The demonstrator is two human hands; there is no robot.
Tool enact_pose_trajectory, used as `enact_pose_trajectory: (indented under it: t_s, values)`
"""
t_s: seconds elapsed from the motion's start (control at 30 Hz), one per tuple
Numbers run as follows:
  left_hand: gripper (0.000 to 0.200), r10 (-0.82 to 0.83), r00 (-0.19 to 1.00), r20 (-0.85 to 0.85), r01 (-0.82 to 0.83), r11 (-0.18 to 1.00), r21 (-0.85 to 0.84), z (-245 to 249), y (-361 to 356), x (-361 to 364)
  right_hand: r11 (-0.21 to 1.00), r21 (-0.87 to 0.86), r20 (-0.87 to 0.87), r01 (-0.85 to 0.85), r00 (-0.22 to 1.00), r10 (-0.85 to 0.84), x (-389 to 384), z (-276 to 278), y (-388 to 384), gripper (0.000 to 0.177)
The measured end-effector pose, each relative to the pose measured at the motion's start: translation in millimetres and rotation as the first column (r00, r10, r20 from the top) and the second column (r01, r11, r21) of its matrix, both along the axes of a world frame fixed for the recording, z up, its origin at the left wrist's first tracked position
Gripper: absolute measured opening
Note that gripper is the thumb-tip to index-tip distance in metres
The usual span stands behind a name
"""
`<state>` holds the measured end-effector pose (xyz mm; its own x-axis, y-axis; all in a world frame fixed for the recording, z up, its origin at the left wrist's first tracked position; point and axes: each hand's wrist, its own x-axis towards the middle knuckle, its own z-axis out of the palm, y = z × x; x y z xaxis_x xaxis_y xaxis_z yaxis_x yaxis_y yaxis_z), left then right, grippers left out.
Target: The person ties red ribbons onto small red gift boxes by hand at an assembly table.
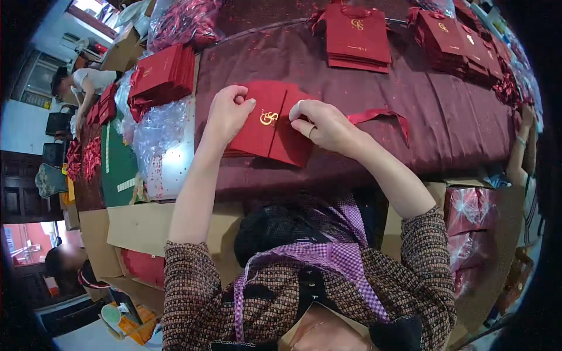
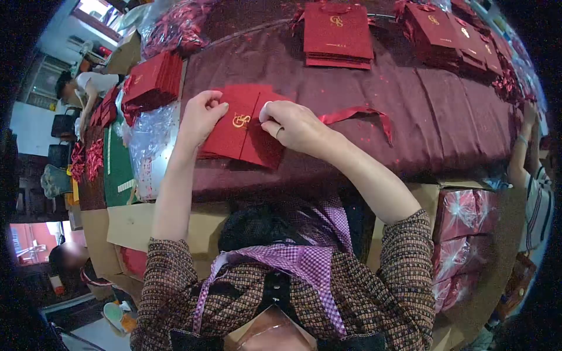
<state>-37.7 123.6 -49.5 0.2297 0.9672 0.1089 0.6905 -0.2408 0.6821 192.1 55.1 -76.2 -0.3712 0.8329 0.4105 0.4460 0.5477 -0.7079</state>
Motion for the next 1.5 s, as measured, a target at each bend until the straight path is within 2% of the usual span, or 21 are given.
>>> enact_pose_trajectory:
  t_s: [0.03,0.1,0.33,0.4,0.43,0.5,0.53,0.6,0.63,0.7,0.83,0.93,1.0,1.07,1.23,1.3,1.43,1.5]
  values:
    - [0.032,0.001,1.000,-0.002,-0.001,1.000,0.000,0,-2,-1,1.000,-0.024,-0.016,0.000,1.000,0.000,1,0,0,0.012]
    - [0.028,-0.014,0.992,-0.127,0.047,0.963,0.265,0,-11,1,0.997,-0.083,-0.052,0.004,0.999,-0.008,2,0,-2,0.012]
    - [0.024,0.027,0.987,-0.156,0.036,0.922,0.385,15,-33,13,0.996,-0.092,-0.062,0.023,0.998,-0.029,3,-1,-3,0.013]
    - [0.022,0.095,0.994,-0.048,-0.082,0.971,0.224,23,-37,18,1.000,-0.007,-0.068,0.030,0.997,-0.030,3,-4,-3,0.012]
    - [0.022,0.094,0.994,-0.052,-0.080,0.971,0.224,21,-36,16,0.999,-0.007,-0.072,0.031,0.997,-0.031,3,-4,-3,0.012]
    - [0.022,0.062,0.931,0.360,-0.043,0.997,-0.062,16,-33,13,0.999,-0.034,-0.092,0.026,0.995,-0.029,3,-2,-5,0.012]
    - [0.022,0.060,0.932,0.358,-0.040,0.997,-0.063,17,-35,14,0.999,-0.035,-0.094,0.029,0.995,-0.033,3,-2,-6,0.012]
    - [0.023,0.123,0.821,0.557,-0.020,0.982,-0.186,22,-43,17,0.998,-0.062,-0.104,0.022,0.994,-0.028,3,-1,-6,0.012]
    - [0.023,0.124,0.822,0.556,-0.020,0.982,-0.189,24,-46,18,0.998,-0.065,-0.105,0.022,0.994,-0.029,3,-2,-6,0.012]
    - [0.024,0.124,0.764,0.634,0.027,0.974,-0.224,26,-52,19,1.000,0.016,-0.198,0.022,0.980,-0.019,0,-2,-6,0.012]
    - [0.025,0.156,0.763,0.627,-0.027,0.977,-0.210,25,-60,22,0.997,0.059,-0.234,0.054,0.971,-0.039,-7,14,-7,0.012]
    - [0.024,0.147,0.764,0.628,-0.052,0.985,-0.167,30,-67,26,0.990,0.100,-0.194,0.099,0.978,-0.078,-13,27,-6,0.012]
    - [0.022,0.139,0.760,0.635,-0.063,0.988,-0.140,34,-72,29,0.993,0.072,-0.211,0.093,0.974,-0.076,-17,33,-7,0.011]
    - [0.021,0.124,0.766,0.631,-0.066,0.991,-0.115,37,-76,31,0.972,0.187,-0.193,0.144,0.975,-0.107,-22,35,-7,0.010]
    - [0.020,0.097,0.763,0.639,-0.062,0.995,-0.077,43,-85,35,0.968,0.208,-0.167,0.139,0.980,-0.105,-26,45,-12,0.010]
    - [0.019,0.061,0.796,0.602,-0.077,0.997,0.001,46,-88,36,0.967,0.211,-0.151,0.139,0.983,-0.108,-26,48,-13,0.010]
    - [0.022,0.071,0.852,0.519,-0.069,0.997,-0.022,51,-92,36,0.972,0.186,-0.098,0.141,0.987,-0.125,-25,53,-12,0.010]
    - [0.021,0.043,0.868,0.495,-0.077,0.996,0.048,50,-93,37,0.973,0.176,-0.082,0.147,0.988,-0.134,-24,56,-12,0.009]
